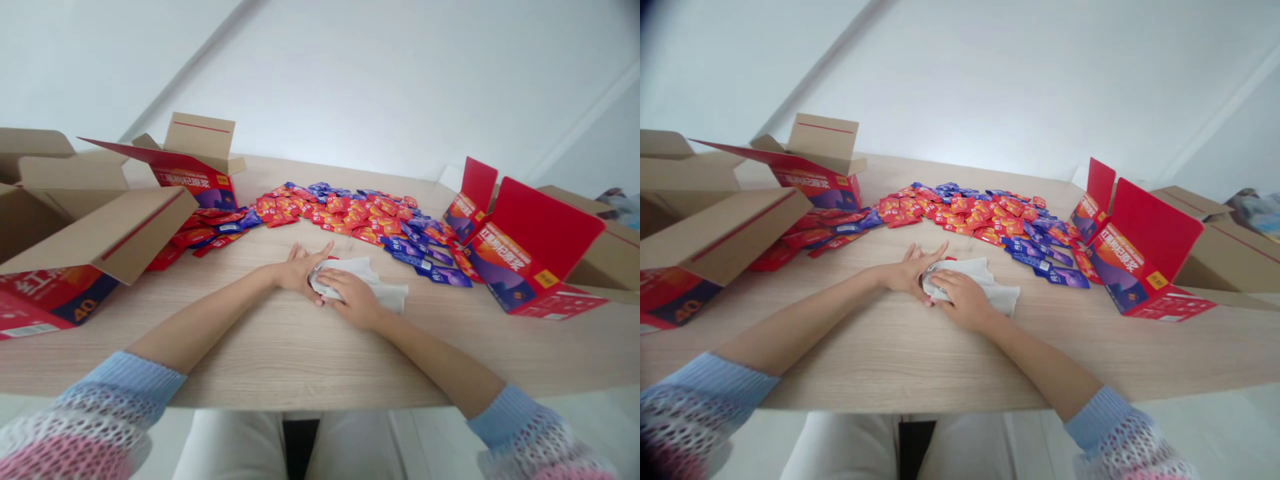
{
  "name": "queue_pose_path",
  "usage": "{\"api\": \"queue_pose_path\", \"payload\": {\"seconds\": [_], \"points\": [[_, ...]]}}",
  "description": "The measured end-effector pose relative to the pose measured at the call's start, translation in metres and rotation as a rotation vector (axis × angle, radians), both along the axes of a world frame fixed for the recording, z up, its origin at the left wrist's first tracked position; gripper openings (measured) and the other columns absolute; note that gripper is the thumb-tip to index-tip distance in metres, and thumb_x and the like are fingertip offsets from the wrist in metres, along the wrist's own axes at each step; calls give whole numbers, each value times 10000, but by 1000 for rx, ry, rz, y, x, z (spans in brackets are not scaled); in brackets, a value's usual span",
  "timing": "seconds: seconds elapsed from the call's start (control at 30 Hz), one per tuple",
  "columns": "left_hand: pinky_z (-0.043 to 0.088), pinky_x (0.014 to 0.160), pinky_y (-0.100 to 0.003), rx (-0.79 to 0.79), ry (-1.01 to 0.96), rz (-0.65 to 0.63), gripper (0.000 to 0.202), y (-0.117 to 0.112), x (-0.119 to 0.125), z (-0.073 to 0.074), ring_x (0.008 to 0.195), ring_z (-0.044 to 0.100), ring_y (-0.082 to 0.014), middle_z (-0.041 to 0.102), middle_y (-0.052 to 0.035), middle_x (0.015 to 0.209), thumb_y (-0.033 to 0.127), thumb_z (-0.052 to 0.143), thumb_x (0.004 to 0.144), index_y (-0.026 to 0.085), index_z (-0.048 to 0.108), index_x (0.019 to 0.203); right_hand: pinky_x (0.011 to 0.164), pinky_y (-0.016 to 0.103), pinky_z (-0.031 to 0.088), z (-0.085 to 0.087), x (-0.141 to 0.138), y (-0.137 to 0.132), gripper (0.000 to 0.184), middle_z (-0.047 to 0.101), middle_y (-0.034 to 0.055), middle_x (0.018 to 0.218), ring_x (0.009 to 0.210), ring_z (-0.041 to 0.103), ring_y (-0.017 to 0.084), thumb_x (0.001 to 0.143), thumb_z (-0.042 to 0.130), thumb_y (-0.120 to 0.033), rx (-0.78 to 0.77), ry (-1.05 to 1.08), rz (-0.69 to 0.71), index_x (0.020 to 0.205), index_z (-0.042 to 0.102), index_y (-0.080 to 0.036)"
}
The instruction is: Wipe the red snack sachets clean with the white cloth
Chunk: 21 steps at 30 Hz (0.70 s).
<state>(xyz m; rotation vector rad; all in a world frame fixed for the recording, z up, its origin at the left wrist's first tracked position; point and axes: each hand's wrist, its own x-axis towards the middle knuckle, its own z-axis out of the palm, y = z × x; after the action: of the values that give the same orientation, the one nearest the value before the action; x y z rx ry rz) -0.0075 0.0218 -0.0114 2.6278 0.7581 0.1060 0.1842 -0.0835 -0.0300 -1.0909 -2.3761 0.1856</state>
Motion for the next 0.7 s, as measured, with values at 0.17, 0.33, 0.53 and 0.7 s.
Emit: {"api": "queue_pose_path", "payload": {"seconds": [0.17,0.33,0.53,0.7], "points": [[-109,1083,-600,-69,122,-28,1402,-3,4,8,1436,84,-436,138,-158,1597,728,710,571,237,-213,1506,1121,475,335,0,15,15,525,523,150,1402,1328,449,265,918,502,-384,27,-94,6,1379,499,-133],[20,1093,-615,-72,158,2,1425,-8,8,18,1432,111,-439,136,-202,1587,715,732,559,249,-234,1497,1129,536,293,1,27,30,482,472,110,1450,1358,412,262,947,452,-370,-25,-128,21,1397,485,-200],[33,1085,-641,-105,138,31,1476,-12,8,18,1456,40,-384,181,-222,1571,667,764,540,242,-311,1458,1170,510,217,11,31,26,422,495,28,1438,1386,370,221,980,380,-385,-210,18,174,1363,526,-285],[29,1117,-591,-98,120,25,1519,-10,3,21,1463,18,-357,-8,-179,1603,667,766,514,216,-356,1433,1161,467,247,17,28,11,359,703,7,1163,1282,508,232,953,431,-438,-411,177,306,1119,707,-280]]}}
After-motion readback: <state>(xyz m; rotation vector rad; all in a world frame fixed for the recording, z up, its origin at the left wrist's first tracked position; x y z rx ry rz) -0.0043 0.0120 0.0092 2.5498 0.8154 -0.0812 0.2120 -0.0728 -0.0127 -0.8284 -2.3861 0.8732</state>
